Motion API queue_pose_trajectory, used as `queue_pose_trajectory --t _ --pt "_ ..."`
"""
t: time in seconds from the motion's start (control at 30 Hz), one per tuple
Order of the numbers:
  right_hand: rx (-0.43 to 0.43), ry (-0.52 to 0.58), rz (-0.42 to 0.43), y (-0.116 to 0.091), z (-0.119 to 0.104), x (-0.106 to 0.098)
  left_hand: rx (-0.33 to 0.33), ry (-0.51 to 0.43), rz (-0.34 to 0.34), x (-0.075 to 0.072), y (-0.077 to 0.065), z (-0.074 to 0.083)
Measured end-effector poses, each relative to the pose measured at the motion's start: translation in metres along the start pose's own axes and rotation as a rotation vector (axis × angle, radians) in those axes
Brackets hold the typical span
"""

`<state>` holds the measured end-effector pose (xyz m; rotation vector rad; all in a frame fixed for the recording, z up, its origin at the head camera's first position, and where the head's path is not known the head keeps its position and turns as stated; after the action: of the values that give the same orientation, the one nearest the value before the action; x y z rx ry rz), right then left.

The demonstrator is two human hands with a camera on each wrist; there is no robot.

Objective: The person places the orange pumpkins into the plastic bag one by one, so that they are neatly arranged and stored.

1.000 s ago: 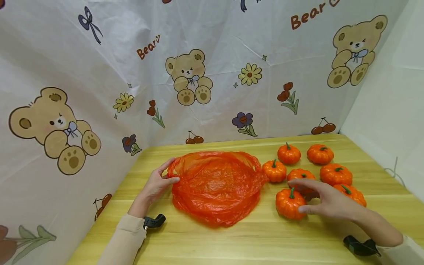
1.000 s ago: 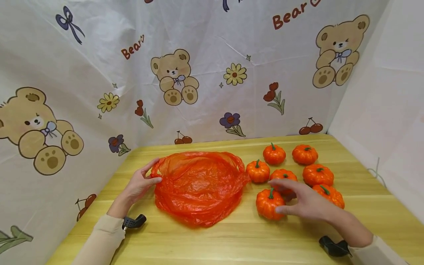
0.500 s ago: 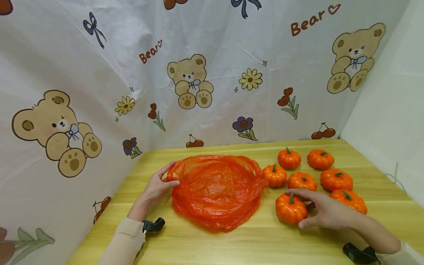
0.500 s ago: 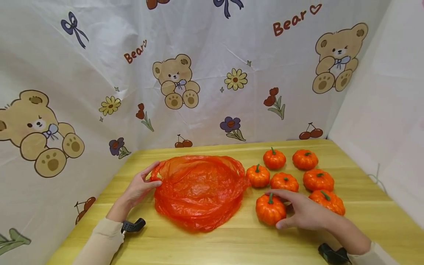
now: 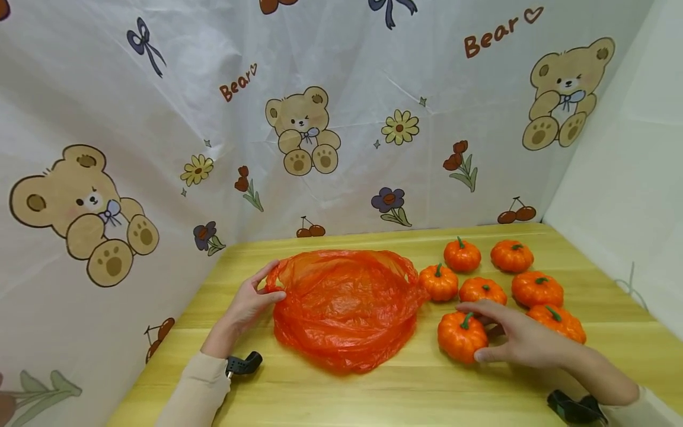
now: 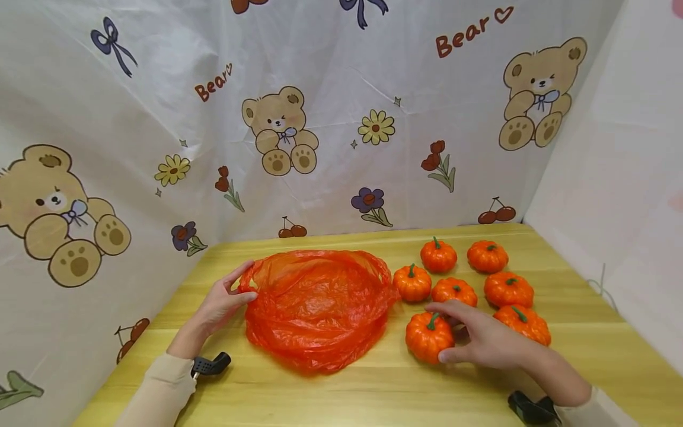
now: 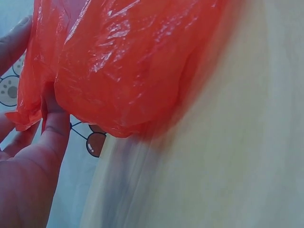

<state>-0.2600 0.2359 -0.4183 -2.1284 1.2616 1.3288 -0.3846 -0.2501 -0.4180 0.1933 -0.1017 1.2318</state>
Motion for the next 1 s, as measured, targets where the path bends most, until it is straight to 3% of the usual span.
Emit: queue_pose_trajectory --t 0.43,1.0 --pt "0.019 0.036 0.021 0.004 -0.007 -0.014 0.001 0.006 -0.012 0.002 0.001 0.002" --pt "0.063 0.066 0.081 0.037 -0.032 -0.042 -0.016 -0.005 -0.009 0.0 0.001 0.001"
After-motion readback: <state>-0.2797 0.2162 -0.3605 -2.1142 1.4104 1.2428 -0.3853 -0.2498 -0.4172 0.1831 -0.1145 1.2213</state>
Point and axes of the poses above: each hand's wrist, its own y-axis towards the middle knuckle, its own x-axis out of the palm, z = x × y, the point moved 8 cm from there along y, towards the middle knuckle, and after that the axes turned 13 degrees about -y, right-handed, at the moved point
